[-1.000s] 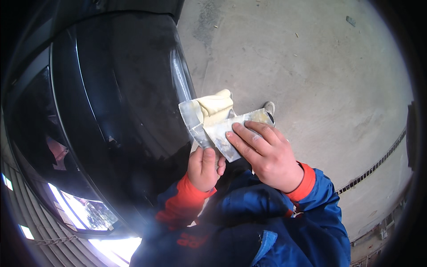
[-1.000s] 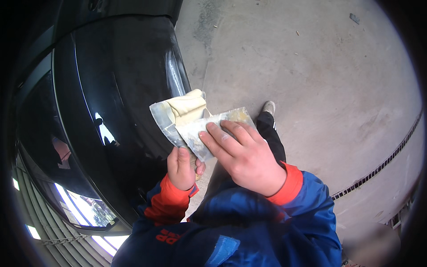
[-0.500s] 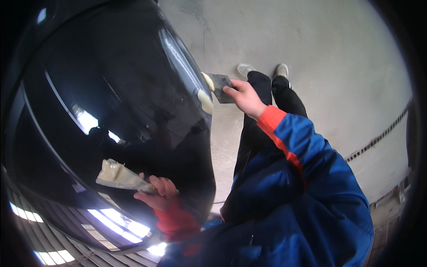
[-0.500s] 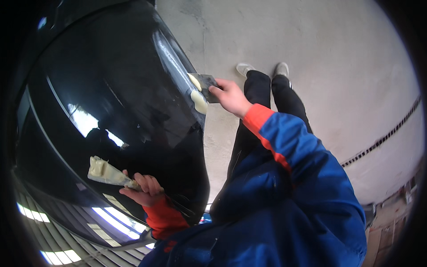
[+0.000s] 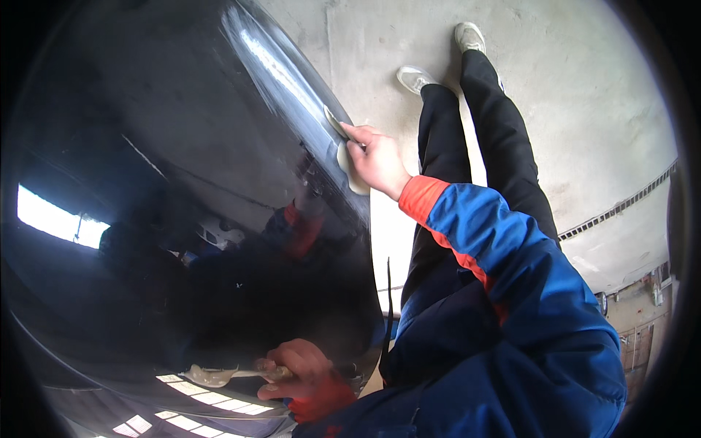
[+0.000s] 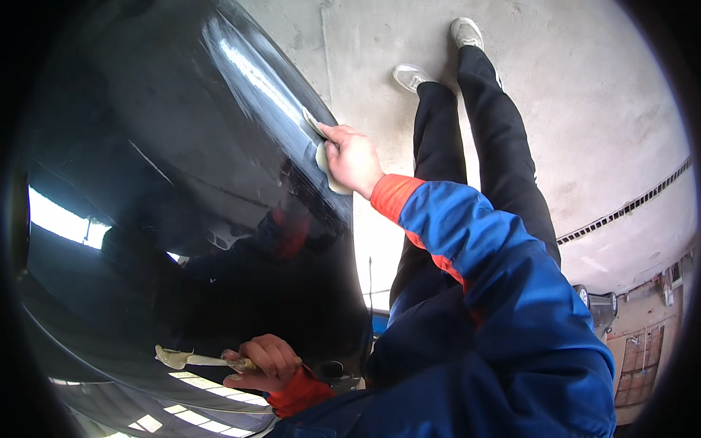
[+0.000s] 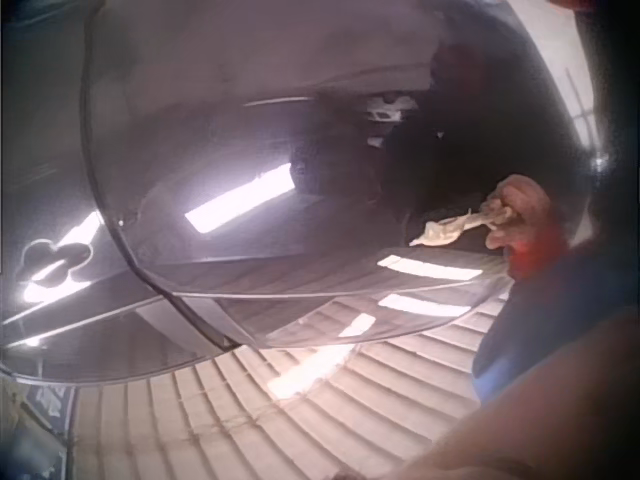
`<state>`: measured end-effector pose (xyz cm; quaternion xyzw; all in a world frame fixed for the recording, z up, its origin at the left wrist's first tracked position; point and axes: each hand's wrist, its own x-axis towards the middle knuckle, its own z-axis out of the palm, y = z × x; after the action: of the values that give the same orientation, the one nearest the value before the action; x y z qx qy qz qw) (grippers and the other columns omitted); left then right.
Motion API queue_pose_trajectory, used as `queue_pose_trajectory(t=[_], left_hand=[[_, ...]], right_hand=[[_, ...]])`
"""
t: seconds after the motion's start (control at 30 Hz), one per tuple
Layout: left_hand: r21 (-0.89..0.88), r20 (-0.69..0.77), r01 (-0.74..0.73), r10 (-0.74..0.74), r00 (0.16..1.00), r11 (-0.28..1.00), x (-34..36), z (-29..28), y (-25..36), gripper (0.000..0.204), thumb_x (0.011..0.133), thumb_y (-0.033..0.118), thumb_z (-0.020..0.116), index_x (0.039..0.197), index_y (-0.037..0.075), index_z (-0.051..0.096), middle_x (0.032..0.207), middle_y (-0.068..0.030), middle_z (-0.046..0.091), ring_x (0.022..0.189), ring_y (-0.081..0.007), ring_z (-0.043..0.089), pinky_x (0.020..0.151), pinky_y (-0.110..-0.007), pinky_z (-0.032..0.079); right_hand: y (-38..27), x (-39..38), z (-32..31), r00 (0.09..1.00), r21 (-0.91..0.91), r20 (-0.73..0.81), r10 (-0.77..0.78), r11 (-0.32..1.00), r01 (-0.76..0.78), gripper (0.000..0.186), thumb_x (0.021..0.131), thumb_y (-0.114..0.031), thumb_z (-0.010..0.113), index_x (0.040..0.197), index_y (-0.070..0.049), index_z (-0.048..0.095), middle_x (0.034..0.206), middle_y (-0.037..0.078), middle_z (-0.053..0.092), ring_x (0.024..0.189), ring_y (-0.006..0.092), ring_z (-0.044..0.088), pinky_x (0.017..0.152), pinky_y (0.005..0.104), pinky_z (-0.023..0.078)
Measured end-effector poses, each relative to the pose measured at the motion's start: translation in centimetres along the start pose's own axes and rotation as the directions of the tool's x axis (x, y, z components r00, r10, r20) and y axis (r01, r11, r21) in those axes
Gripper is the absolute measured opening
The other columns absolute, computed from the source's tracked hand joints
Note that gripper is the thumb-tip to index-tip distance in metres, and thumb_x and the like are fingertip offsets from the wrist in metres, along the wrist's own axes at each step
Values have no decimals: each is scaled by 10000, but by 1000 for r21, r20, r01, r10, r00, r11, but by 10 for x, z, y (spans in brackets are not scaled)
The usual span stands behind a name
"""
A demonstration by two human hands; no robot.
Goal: The person applies beige body filler to the rear bumper and wheel arch of a black car using two metal putty knives. They repeatedly transfer filler between the knives and spread it in smooth strokes along the curved surfaces.
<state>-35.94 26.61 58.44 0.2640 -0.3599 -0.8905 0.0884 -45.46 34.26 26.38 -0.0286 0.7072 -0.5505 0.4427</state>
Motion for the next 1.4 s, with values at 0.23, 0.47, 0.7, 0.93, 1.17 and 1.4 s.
queue_pose_trajectory(t=[0.23, 0.47, 0.7, 0.93, 1.17, 1.4], left_hand=[[217, -211, -52, 99, 972, 975, -9, -1, 3, 651, 1008, 595, 365, 1432, 106, 428, 652, -88, 511, 417, -164, 507, 294, -288, 444], [179, -165, -26, 56, 985, 983, 6, -11, 4, 639, 1010, 580, 377, 1435, 105, 420, 664, -93, 513, 406, -154, 491, 278, -277, 424], [157, -149, -41, 65, 987, 987, 15, -13, 2, 620, 1013, 559, 394, 1433, 104, 416, 674, -99, 517, 380, -131, 461, 247, -250, 367], [-136, -40, -142, 138, 990, 980, -4, -32, -1, 622, 1016, 559, 392, 1403, 75, 437, 653, -105, 520, 387, -141, 466, 284, -264, 398], [226, -304, -51, 120, 945, 973, -10, -8, -8, 665, 993, 630, 357, 1348, 80, 474, 577, -68, 496, 354, -142, 465, 300, -277, 427], [558, -542, 497, -162, 825, 665, 14, 40, -7, 692, 996, 588, 432, 1158, -76, 544, 525, -69, 508, 377, -145, 459, 361, -284, 378]], right_hand=[[-32, -28, 10, 986, -174, 34, -161, 971, 165, 416, 833, 11, 603, 1246, -7, 646, 1120, 207, 664, 995, 376, 653, 894, 411, 536], [-46, -14, -27, 961, -69, 111, -252, 963, 261, 412, 817, 9, 582, 1222, -26, 651, 1022, 193, 680, 949, 368, 654, 870, 425, 540], [-30, 42, 8, 987, -134, -69, -143, 982, 133, 356, 853, -2, 533, 1187, 14, 656, 1020, 193, 675, 937, 365, 652, 867, 418, 531], [-47, 26, 21, 982, -225, -5, -189, 957, 183, 411, 814, -11, 584, 1219, -12, 651, 1132, 169, 661, 976, 365, 635, 881, 419, 535], [-81, 13, -27, 944, -63, 181, -277, 954, 292, 415, 815, 30, 578, 1223, -3, 645, 1053, 169, 704, 966, 368, 676, 883, 415, 552], [-186, -9, -126, 930, 435, 290, -227, 896, 83, 232, 946, 10, 586, 1161, 44, 664, 954, 131, 705, 853, 198, 685, 728, 286, 520]])
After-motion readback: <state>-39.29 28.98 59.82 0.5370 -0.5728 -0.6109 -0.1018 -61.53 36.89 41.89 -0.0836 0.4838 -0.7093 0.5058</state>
